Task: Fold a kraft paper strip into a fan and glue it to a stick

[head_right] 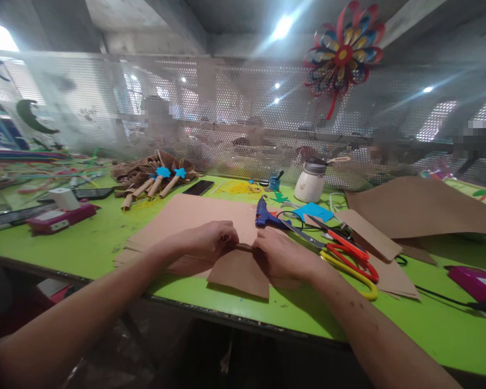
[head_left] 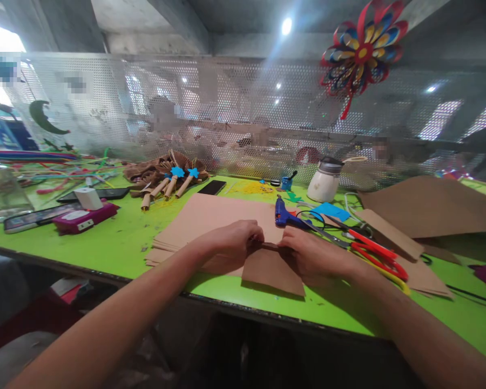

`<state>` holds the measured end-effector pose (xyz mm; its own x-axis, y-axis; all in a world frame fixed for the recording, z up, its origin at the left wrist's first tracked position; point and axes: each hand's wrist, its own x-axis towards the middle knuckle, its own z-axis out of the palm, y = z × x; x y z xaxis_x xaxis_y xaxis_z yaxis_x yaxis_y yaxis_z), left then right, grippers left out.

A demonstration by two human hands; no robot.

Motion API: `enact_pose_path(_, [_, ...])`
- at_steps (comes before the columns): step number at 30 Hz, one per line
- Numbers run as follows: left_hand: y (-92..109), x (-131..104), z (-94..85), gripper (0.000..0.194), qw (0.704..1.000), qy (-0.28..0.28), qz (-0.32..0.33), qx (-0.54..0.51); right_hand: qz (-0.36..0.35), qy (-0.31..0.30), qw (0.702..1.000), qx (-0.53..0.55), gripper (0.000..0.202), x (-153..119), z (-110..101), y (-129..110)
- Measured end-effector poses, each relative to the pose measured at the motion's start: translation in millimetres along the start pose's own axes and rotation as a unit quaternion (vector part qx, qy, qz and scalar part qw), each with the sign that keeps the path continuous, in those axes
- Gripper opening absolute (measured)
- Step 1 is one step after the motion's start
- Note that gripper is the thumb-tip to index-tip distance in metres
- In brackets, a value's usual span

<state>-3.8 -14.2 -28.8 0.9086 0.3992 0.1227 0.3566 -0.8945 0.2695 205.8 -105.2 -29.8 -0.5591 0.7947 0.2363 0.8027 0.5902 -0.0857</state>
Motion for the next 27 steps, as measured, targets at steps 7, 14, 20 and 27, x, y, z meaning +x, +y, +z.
enact_pose_path(7, [6.5,-1.9,1.1,0.019,0.998,0.035,0.026,0.035,0.027,0.014,0.998,-0.055,0.018,1.2,3.6,-6.6])
enact_pose_path(14, [17.3,5.2,5.3,0.021,0.994,0.064,0.022,0.088,0.064,0.047,0.983,-0.164,0.026,9.9,18.7,-12.4])
enact_pose_path(20, [10.1,7.8,17.7,0.018,0.995,0.09,0.015,0.05,0.062,0.037,0.986,-0.147,0.024,10.2,18.2,-9.7])
enact_pose_path(27, [9.1,-0.5,14.7,0.015,0.997,0.075,0.018,0.0,0.036,0.02,0.999,-0.034,0.011,3.4,10.0,-2.0])
